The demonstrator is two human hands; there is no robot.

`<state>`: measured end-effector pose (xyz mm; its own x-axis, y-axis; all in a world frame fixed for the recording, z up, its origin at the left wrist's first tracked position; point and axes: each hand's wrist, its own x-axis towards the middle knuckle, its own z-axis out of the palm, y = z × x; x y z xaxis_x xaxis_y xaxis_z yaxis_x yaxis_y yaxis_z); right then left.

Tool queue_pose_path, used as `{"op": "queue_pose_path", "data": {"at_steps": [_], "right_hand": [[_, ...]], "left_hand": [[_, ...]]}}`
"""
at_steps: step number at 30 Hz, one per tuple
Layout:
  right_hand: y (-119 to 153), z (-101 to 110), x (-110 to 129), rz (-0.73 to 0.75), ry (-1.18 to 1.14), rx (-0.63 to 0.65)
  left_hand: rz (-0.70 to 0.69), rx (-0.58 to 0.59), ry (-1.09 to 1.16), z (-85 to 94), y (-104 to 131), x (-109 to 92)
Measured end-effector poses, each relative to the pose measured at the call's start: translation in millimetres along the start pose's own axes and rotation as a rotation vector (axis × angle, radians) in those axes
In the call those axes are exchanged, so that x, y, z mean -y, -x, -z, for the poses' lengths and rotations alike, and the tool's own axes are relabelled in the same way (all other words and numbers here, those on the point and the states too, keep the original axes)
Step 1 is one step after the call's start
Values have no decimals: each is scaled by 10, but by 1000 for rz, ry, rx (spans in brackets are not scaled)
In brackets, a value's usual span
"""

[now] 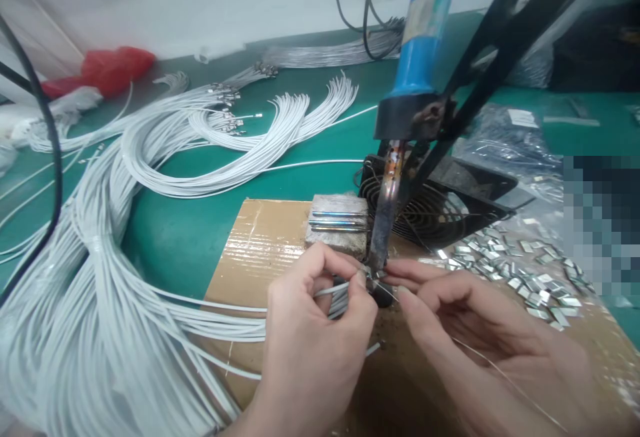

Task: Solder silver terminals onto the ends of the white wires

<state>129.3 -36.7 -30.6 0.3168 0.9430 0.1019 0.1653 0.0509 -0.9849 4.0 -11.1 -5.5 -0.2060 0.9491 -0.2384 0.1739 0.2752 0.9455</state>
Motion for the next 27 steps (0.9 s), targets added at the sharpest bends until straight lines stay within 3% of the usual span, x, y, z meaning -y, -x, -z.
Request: {"op": "queue_pose_path", "data": {"at_steps": [13, 27], "right_hand": [[14, -14, 31, 10, 23, -28], [12, -24, 43, -12, 3, -38]], "left_hand": [[26, 83, 11, 38, 40, 31], [21, 54, 46, 27, 39, 22]]}}
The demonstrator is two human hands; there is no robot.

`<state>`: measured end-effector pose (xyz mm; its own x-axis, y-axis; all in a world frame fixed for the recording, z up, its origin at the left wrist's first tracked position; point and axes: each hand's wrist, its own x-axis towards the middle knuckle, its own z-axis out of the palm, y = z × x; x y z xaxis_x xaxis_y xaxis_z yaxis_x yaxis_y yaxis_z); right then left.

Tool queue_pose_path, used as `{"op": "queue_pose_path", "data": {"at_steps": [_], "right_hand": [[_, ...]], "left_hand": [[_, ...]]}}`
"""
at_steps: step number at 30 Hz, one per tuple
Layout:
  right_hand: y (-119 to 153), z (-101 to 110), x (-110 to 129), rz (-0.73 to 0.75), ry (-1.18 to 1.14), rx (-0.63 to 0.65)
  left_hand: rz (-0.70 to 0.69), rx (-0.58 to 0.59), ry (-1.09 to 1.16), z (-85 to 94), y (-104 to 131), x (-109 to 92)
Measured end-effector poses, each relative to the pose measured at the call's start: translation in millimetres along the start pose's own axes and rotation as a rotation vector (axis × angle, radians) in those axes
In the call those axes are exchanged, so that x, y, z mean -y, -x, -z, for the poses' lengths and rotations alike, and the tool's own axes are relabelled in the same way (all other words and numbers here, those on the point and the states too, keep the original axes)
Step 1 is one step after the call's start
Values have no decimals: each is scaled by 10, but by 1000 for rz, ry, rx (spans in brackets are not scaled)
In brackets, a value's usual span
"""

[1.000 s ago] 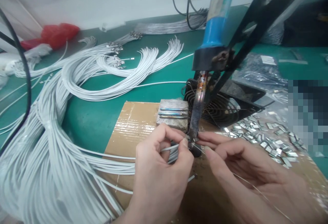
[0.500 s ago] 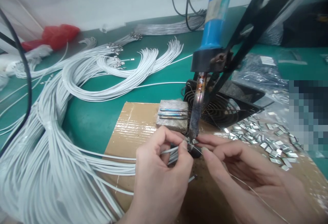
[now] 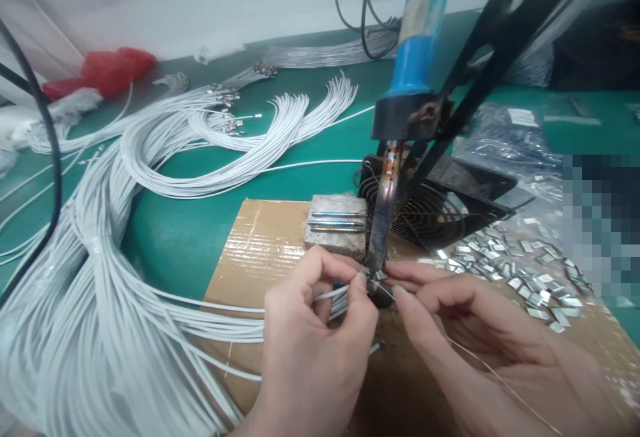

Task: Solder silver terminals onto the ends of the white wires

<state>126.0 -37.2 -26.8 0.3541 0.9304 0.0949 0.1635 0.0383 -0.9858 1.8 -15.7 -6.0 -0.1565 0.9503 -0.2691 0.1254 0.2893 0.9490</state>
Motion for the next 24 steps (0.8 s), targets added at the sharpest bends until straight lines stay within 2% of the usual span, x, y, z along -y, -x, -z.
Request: {"op": "queue_pose_path", "data": {"at_steps": [12, 18, 24], "right_hand": [[0, -12, -22, 6, -34, 7], [60, -87, 60, -69, -2, -123], [74, -104, 64, -73, -18, -127]], "left_hand": [[-52, -20, -17, 7, 13, 20], [-37, -44, -5, -25, 9, 8], [-59, -39, -11, -30, 0, 11]]}}
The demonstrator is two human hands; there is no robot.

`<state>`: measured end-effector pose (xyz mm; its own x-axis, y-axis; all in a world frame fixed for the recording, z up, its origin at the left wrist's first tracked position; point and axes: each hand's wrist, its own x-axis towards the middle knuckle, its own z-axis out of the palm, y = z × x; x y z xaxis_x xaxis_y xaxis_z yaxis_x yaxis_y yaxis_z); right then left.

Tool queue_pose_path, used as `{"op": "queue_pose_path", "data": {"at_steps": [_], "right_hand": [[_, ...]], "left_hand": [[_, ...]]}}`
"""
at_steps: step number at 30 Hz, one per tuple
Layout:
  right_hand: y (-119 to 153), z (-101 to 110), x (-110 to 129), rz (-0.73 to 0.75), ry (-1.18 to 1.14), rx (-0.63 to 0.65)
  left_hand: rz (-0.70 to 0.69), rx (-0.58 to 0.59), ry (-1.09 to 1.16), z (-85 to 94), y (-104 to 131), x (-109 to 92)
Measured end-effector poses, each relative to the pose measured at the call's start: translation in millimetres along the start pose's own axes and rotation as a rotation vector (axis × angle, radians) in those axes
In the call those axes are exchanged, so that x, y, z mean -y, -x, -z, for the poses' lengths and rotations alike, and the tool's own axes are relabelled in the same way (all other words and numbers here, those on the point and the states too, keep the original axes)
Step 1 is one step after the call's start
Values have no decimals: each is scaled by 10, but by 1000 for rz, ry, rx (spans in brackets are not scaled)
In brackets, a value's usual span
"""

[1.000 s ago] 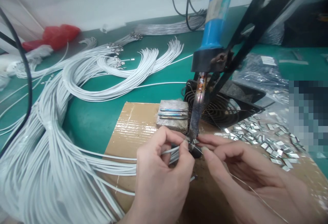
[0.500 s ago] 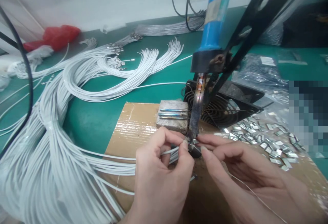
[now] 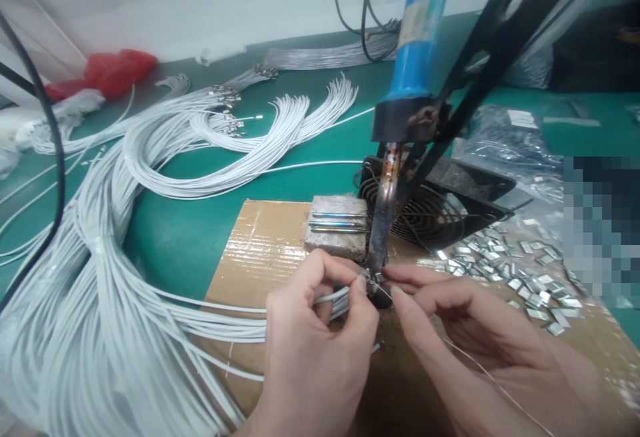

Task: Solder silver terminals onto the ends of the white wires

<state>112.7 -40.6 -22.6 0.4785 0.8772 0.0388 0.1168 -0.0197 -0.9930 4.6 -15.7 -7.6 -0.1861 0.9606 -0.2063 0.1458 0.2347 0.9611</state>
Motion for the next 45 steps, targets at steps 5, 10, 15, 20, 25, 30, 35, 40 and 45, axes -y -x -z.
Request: {"op": "queue_pose_path", "data": {"at_steps": [5, 10, 15, 20, 25, 30, 35, 40, 45], "right_hand": [[-47, 50, -24, 78, 49, 58], [-64, 78, -31, 120, 72, 59], [-64, 88, -49, 135, 89, 64], [-64, 84, -65, 125, 62, 81], [-59, 87, -60, 130, 96, 87], [-68, 86, -29, 150, 130, 92], [-61, 83, -35, 132, 163, 77], [-68, 100, -55, 117, 128, 76], [-77, 96, -58, 139, 145, 65]], "left_hand": [[-20, 25, -14, 22, 7, 40], [-49, 46, -17, 36, 11, 68], [-65, 17, -21, 29, 13, 40], [-79, -45, -51, -7, -3, -9], [-76, -51, -47, -17, -11, -23], [-28, -43, -47, -1, -12, -18], [-18, -24, -52, 8, -8, -1], [-32, 12, -23, 22, -7, 28], [-48, 24, 8, 43, 22, 57]]}}
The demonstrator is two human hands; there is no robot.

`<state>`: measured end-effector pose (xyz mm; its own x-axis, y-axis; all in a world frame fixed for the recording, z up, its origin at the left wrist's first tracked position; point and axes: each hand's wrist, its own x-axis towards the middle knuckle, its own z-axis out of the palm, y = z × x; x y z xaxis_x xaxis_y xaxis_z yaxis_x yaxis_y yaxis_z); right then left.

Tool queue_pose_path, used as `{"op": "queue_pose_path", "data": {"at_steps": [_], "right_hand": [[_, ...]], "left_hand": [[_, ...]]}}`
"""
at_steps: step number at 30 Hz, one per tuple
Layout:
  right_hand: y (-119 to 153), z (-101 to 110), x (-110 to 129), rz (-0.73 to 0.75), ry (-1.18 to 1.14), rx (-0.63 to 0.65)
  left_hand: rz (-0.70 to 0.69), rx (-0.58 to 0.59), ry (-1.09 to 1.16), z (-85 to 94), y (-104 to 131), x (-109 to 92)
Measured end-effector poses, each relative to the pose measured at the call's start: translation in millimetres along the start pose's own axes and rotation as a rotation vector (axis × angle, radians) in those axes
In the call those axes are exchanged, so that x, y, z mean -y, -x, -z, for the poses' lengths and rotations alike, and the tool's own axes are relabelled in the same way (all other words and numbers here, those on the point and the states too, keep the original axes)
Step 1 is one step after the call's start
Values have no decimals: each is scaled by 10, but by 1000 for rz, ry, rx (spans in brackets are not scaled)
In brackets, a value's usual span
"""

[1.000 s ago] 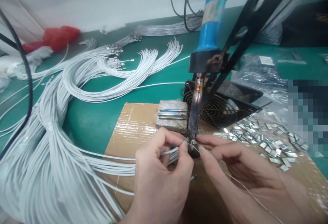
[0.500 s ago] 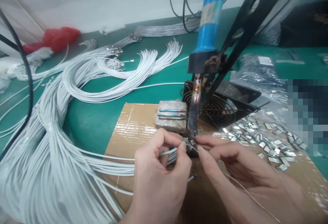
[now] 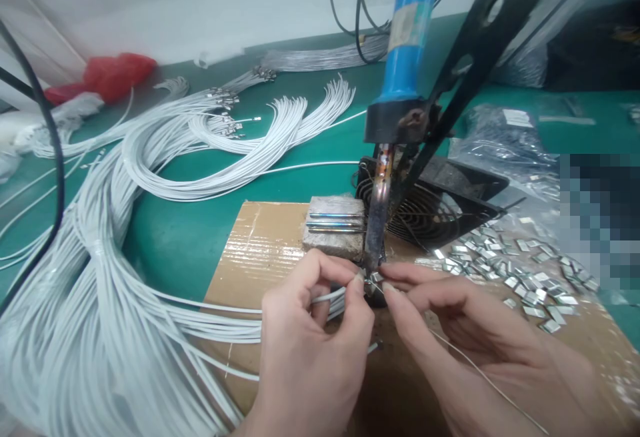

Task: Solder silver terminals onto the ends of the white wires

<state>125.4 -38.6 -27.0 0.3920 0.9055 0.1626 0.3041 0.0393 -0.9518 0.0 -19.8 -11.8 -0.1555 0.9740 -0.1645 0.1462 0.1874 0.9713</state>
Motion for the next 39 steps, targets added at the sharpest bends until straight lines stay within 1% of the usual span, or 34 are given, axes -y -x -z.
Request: {"op": "queue_pose_path", "data": {"at_steps": [9, 17, 24, 29, 32, 37, 39], "right_hand": [[15, -12, 0, -14, 22, 10], [17, -19, -2, -25, -3, -6], [26, 3, -18, -12, 24, -1], [32, 7, -33, -7, 29, 5], [45, -2, -54, -10, 36, 20], [83, -10, -82, -4, 29, 2], [83, -8, -80, -12, 29, 13]], "left_hand": [[11, 22, 0, 0, -6, -12], [-8, 6, 15, -5, -1, -47], [20, 8, -10, 0, -8, -2], [17, -15, -35, -6, -9, 14], [22, -7, -62, -19, 0, 12], [-17, -66, -43, -49, 44, 13], [-29, -63, -56, -50, 50, 19]]}}
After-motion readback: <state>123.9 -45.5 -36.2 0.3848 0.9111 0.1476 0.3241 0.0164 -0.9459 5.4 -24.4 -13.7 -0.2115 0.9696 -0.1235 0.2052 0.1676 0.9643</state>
